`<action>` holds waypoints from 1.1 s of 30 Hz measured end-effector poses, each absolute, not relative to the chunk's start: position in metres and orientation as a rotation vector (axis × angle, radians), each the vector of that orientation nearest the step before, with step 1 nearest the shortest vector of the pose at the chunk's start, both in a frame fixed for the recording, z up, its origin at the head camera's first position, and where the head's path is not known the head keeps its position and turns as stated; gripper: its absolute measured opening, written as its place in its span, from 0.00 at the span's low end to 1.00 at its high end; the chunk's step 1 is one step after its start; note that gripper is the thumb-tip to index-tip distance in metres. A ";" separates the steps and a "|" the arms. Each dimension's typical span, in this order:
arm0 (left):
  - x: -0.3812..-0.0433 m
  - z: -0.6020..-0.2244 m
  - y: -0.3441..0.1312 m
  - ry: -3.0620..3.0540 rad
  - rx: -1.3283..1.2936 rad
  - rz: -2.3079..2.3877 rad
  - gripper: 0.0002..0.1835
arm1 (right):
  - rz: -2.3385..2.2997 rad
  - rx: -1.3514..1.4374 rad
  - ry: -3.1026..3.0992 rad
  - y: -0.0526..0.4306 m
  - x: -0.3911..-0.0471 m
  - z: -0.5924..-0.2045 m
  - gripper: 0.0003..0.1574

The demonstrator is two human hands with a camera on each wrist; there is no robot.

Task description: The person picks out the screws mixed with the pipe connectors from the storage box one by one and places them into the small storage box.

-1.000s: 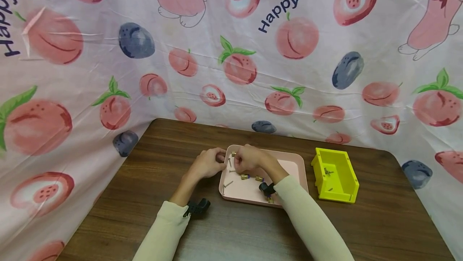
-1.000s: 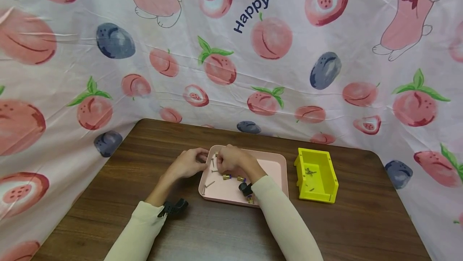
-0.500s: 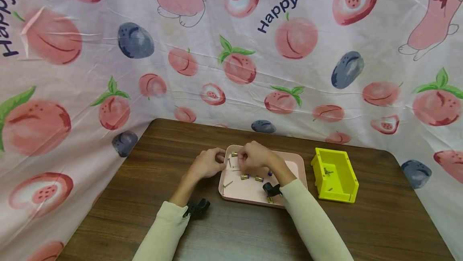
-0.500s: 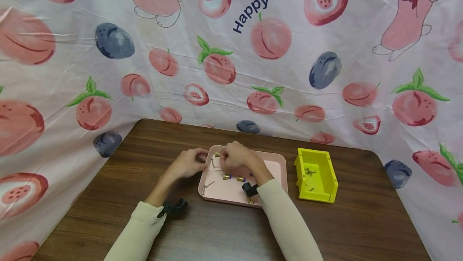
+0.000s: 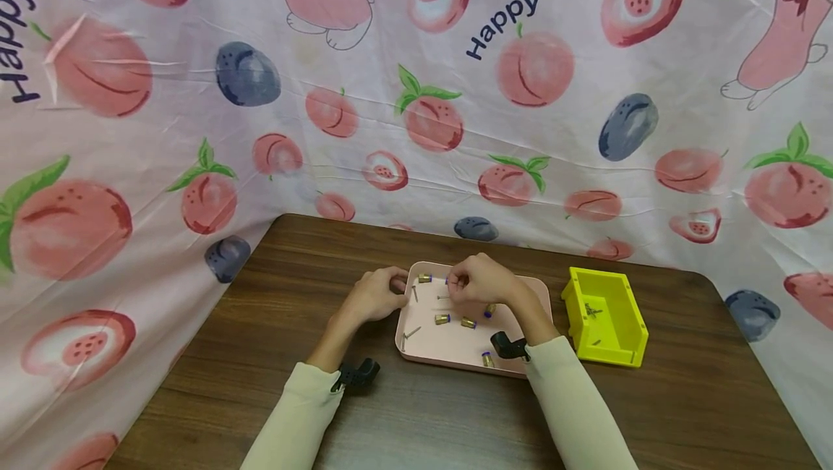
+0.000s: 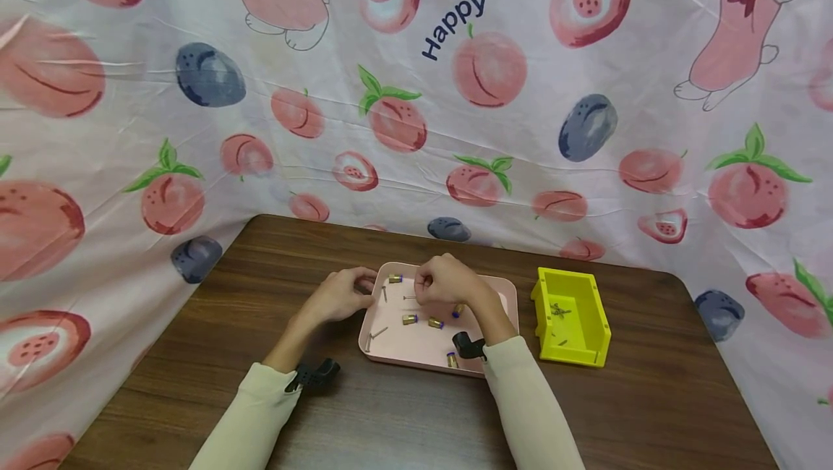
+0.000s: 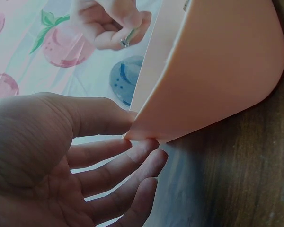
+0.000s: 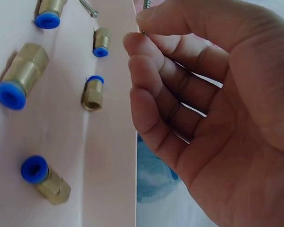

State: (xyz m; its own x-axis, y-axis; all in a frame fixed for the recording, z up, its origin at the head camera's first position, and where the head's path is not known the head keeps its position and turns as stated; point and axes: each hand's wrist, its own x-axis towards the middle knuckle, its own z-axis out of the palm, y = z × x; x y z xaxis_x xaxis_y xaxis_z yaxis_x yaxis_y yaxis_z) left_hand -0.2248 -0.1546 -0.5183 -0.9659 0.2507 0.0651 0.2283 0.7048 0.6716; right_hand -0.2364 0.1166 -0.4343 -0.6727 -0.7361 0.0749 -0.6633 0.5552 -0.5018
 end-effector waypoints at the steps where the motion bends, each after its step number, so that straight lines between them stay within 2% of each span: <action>1: -0.225 -0.519 -0.155 2.877 0.408 1.126 0.26 | -0.768 -1.199 2.642 0.119 -0.236 -0.434 0.09; 10: -0.218 -0.508 -0.150 2.877 0.393 1.125 0.24 | -0.804 -1.157 2.639 0.136 -0.226 -0.427 0.10; 19: -0.192 -0.471 -0.142 2.841 0.308 1.151 0.24 | -0.876 -1.027 2.654 0.155 -0.214 -0.425 0.08; 28: -0.192 -0.472 -0.144 2.833 0.312 1.154 0.24 | -0.926 -0.953 2.722 0.175 -0.208 -0.432 0.09; 33: -0.211 -0.498 -0.149 2.862 0.374 1.153 0.25 | -0.980 -0.912 2.738 0.184 -0.204 -0.433 0.09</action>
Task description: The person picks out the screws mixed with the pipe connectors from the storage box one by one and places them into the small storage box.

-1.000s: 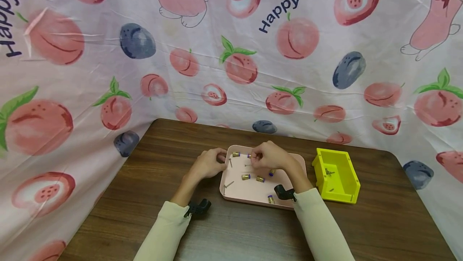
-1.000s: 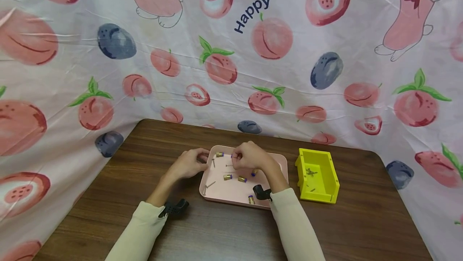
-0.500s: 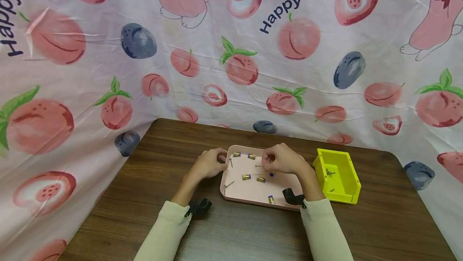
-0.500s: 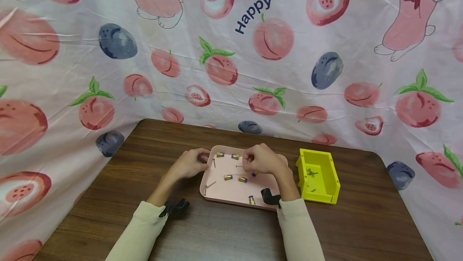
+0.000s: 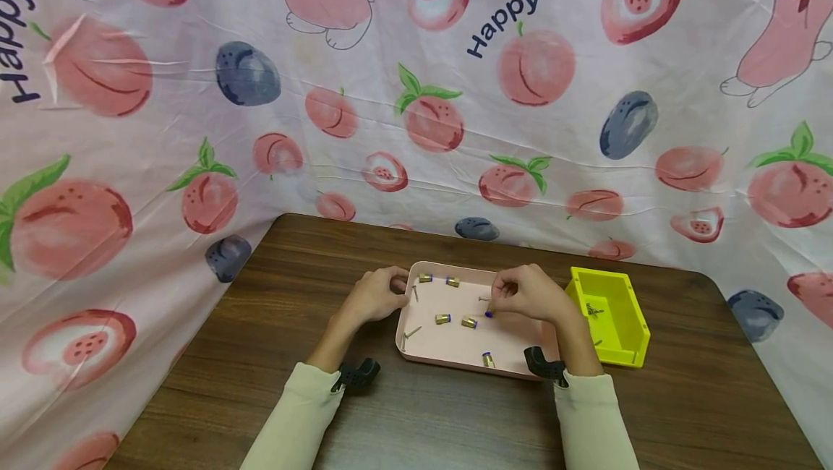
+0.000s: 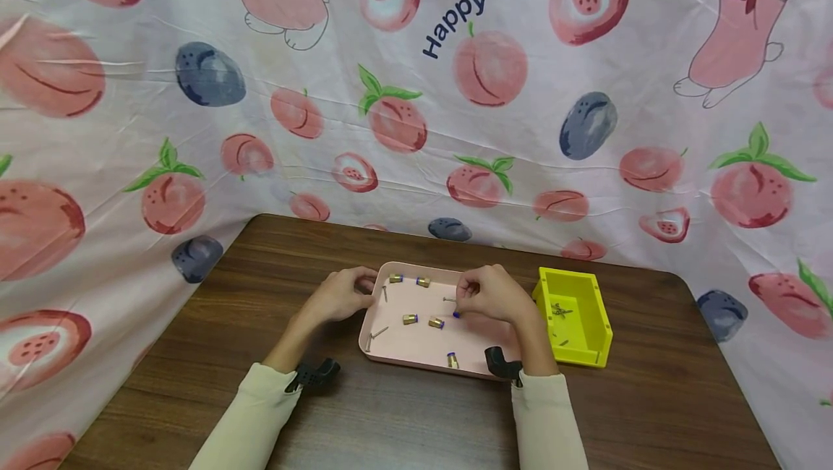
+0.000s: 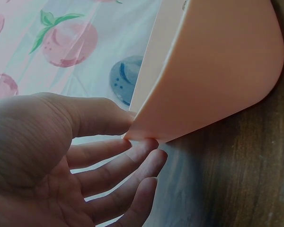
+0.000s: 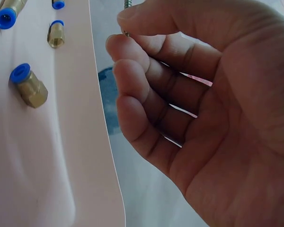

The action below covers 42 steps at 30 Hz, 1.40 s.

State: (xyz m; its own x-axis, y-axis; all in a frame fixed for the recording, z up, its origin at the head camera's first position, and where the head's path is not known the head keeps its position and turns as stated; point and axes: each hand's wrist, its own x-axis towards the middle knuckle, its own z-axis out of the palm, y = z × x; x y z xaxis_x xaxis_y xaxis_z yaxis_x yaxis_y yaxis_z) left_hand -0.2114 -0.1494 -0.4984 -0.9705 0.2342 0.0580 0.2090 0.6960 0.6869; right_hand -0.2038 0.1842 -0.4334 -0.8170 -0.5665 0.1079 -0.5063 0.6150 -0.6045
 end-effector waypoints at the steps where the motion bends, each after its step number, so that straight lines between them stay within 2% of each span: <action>1: -0.216 -0.505 -0.151 2.869 0.383 1.147 0.26 | -0.986 -0.907 2.741 0.186 -0.203 -0.433 0.08; 6: -0.231 -0.526 -0.154 2.890 0.379 1.121 0.27 | -0.990 -0.897 2.758 0.191 -0.200 -0.430 0.07; 11: -0.212 -0.497 -0.148 2.872 0.342 1.131 0.26 | -0.980 -0.878 2.777 0.197 -0.199 -0.429 0.06; 14: -0.214 -0.501 -0.150 2.866 0.358 1.141 0.24 | -0.980 -0.867 2.796 0.202 -0.199 -0.429 0.06; 18: -0.239 -0.539 -0.156 2.881 0.346 1.134 0.26 | -0.979 -0.852 2.814 0.210 -0.197 -0.430 0.05; 28: -0.251 -0.555 -0.159 2.869 0.302 1.145 0.26 | -1.006 -0.794 2.819 0.222 -0.196 -0.426 0.04; 32: -0.239 -0.540 -0.156 2.885 0.331 1.124 0.26 | -1.020 -0.745 2.820 0.233 -0.196 -0.425 0.04; 37: -0.208 -0.491 -0.147 2.841 0.318 1.150 0.25 | -1.054 -0.722 2.847 0.246 -0.194 -0.424 0.04; 42: -0.205 -0.488 -0.147 2.840 0.326 1.152 0.24 | -1.076 -0.699 2.878 0.257 -0.191 -0.422 0.04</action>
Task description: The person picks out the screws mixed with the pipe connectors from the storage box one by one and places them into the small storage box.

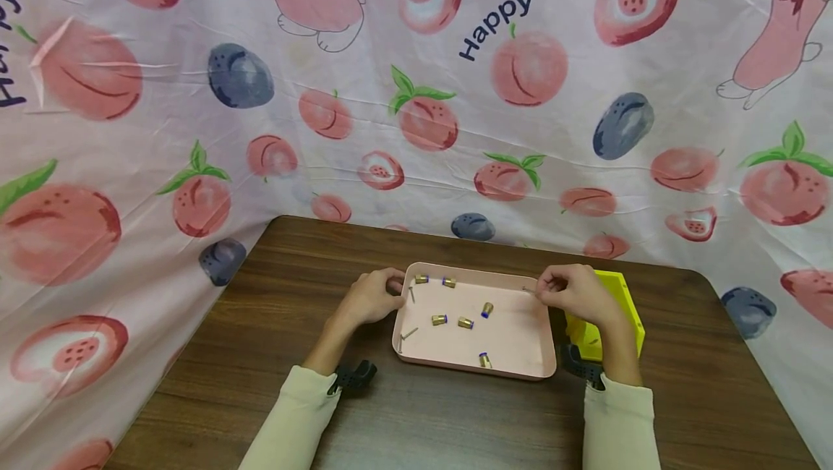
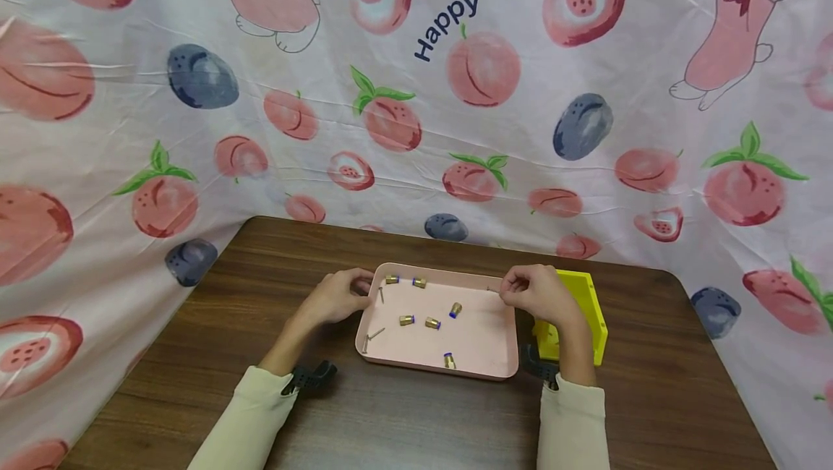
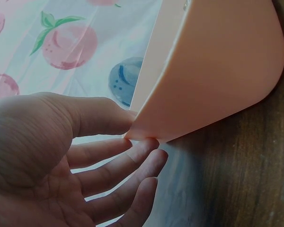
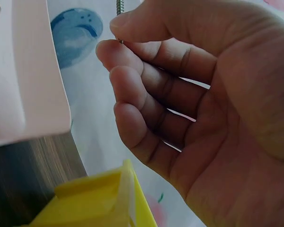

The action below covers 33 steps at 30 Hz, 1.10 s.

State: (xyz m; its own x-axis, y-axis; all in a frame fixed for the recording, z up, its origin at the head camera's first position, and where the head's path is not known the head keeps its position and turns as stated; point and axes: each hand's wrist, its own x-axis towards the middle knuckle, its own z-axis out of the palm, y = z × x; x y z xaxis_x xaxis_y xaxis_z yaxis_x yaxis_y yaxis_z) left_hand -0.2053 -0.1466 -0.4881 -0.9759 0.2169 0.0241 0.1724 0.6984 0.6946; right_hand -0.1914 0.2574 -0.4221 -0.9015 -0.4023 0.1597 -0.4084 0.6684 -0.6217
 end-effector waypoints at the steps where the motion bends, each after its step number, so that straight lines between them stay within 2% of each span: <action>1: -0.209 -0.494 -0.148 2.850 0.333 1.148 0.24 | 1.068 0.682 -2.862 0.259 -0.191 -0.422 0.04; 9: -0.241 -0.542 -0.155 2.885 0.315 1.123 0.26 | 1.077 0.624 -2.850 0.274 -0.186 -0.418 0.03; 17: -0.227 -0.520 -0.154 2.872 0.360 1.119 0.27 | 1.075 0.573 -2.826 0.289 -0.184 -0.419 0.04; 25: -0.245 -0.545 -0.157 2.858 0.322 1.132 0.27 | 1.026 0.471 -2.833 0.304 -0.178 -0.418 0.02; 28: -0.242 -0.540 -0.156 2.870 0.341 1.124 0.26 | 1.016 0.421 -2.843 0.309 -0.177 -0.419 0.03; 33: -0.210 -0.494 -0.147 2.852 0.333 1.132 0.25 | 1.014 0.345 -2.855 0.317 -0.173 -0.420 0.04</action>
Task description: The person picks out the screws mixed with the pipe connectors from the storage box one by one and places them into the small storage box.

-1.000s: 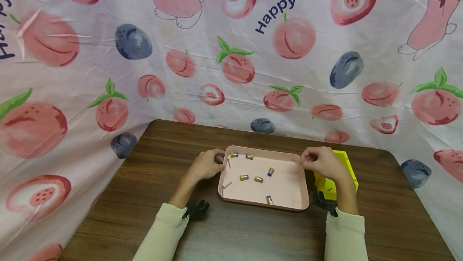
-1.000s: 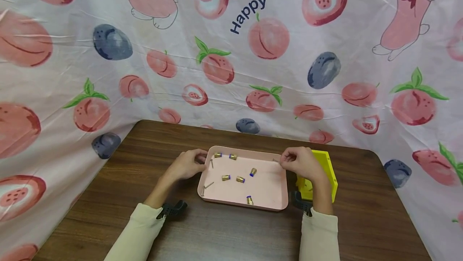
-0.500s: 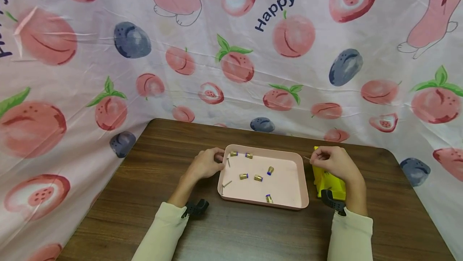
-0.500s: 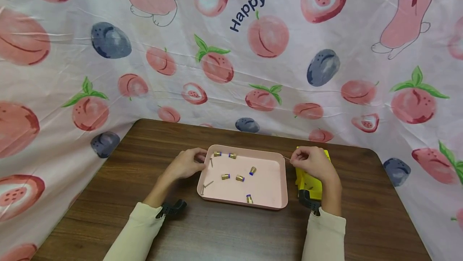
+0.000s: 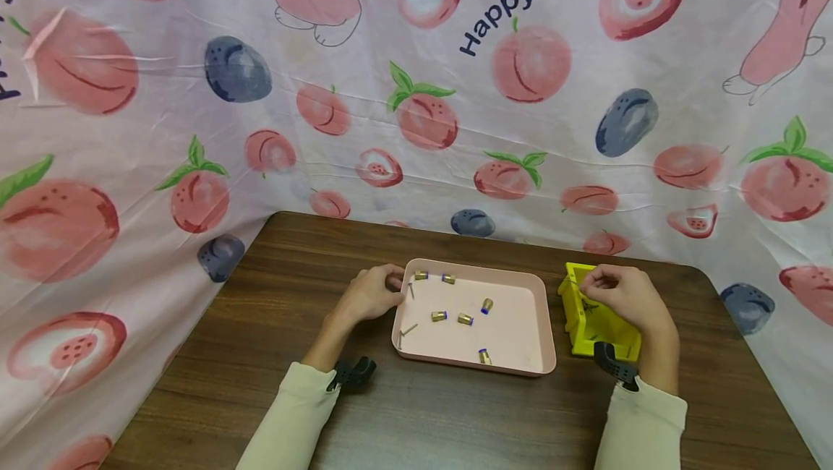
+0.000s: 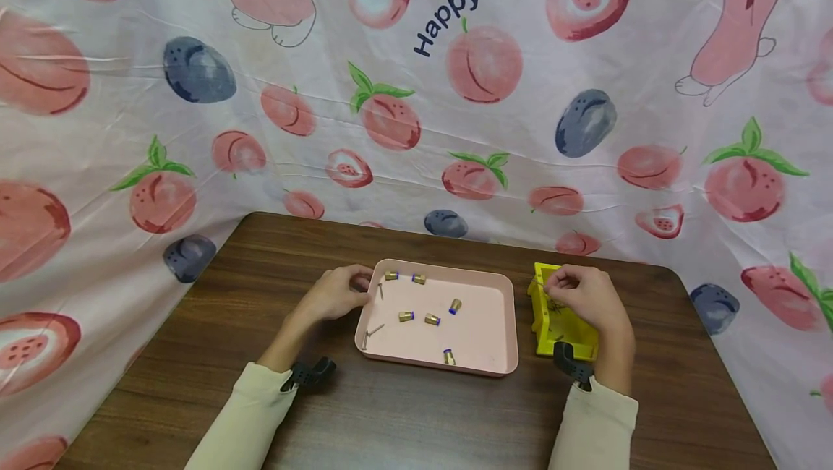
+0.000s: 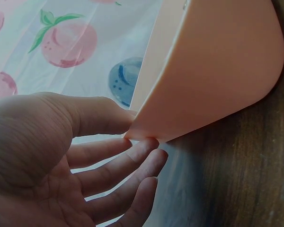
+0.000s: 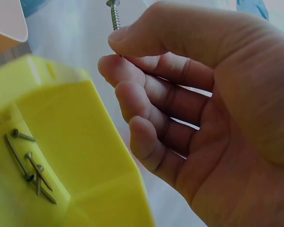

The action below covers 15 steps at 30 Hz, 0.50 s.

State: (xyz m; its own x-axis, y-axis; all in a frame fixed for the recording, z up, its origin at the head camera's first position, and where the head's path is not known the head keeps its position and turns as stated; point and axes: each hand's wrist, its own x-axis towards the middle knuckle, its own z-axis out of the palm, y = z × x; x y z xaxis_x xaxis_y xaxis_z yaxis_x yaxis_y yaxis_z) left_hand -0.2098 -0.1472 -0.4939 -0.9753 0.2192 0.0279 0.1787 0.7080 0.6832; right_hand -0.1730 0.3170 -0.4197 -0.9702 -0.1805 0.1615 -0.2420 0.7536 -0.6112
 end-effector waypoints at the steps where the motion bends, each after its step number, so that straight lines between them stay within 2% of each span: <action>1: -0.202 -0.483 -0.144 2.848 0.309 1.131 0.25 | 1.009 0.333 -2.857 0.319 -0.172 -0.420 0.05; 3: -0.195 -0.473 -0.142 2.838 0.283 1.128 0.25 | 0.998 0.313 -2.861 0.322 -0.171 -0.420 0.06; 7: -0.199 -0.478 -0.142 2.840 0.276 1.127 0.25 | 0.968 0.281 -2.877 0.329 -0.169 -0.421 0.08; 15: -0.240 -0.537 -0.153 2.872 0.283 1.099 0.26 | 0.921 0.160 -2.885 0.337 -0.165 -0.421 0.12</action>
State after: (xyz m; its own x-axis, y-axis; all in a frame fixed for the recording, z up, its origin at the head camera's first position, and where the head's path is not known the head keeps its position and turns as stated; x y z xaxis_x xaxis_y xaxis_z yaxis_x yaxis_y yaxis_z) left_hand -0.2399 -0.1534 -0.5368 -0.9818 0.1895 0.0158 0.1516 0.7300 0.6664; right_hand -0.1654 0.3372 -0.4209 -0.9885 -0.0674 0.1350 -0.1332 0.8106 -0.5703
